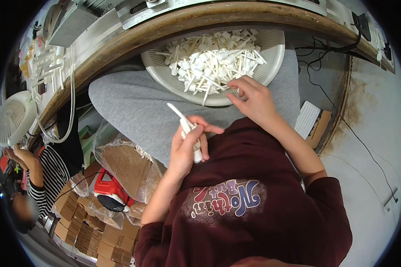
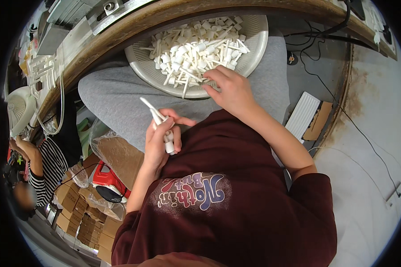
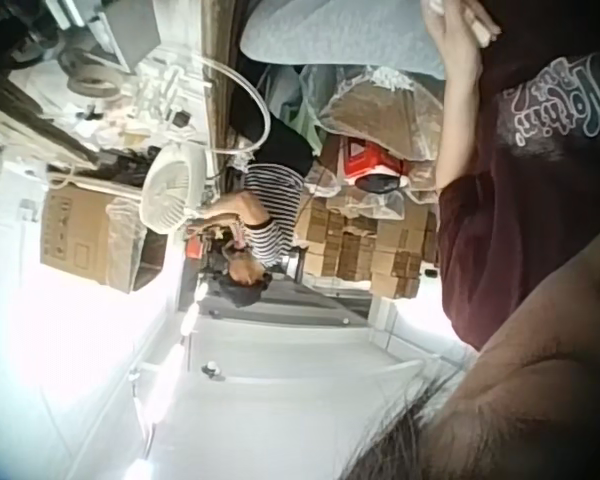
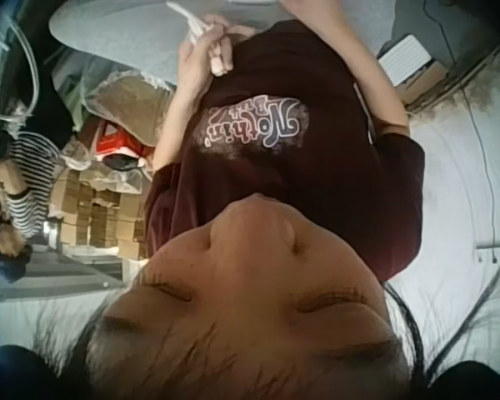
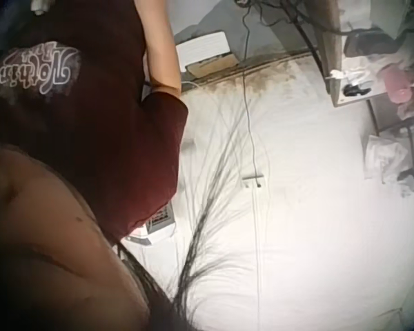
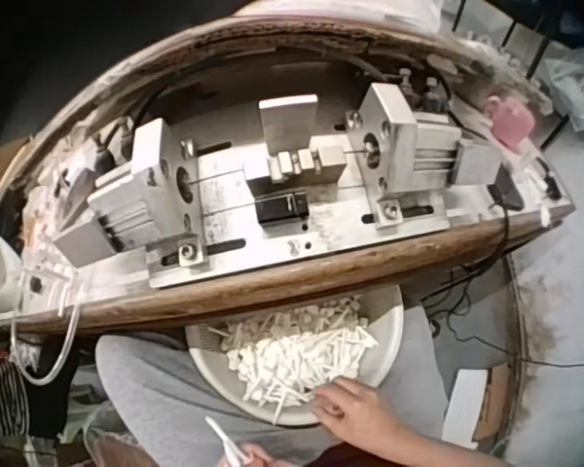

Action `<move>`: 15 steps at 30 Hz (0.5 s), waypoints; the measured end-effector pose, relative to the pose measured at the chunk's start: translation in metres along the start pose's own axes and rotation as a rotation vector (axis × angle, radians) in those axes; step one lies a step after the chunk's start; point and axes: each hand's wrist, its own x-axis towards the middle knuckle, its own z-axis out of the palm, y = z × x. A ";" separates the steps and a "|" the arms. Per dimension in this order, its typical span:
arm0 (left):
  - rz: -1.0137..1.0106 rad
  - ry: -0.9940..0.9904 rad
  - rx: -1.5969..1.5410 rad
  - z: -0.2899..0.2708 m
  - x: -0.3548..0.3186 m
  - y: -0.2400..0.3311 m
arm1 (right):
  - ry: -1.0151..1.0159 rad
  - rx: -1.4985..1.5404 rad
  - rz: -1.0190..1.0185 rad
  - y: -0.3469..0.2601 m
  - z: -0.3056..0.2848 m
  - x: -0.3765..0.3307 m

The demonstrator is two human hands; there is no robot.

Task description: Assembling small white plastic components using a pneumatic assembly machine.

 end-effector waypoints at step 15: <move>-0.050 0.128 -0.210 -0.012 -0.020 -0.015 | 0.113 0.244 0.153 0.004 0.019 0.014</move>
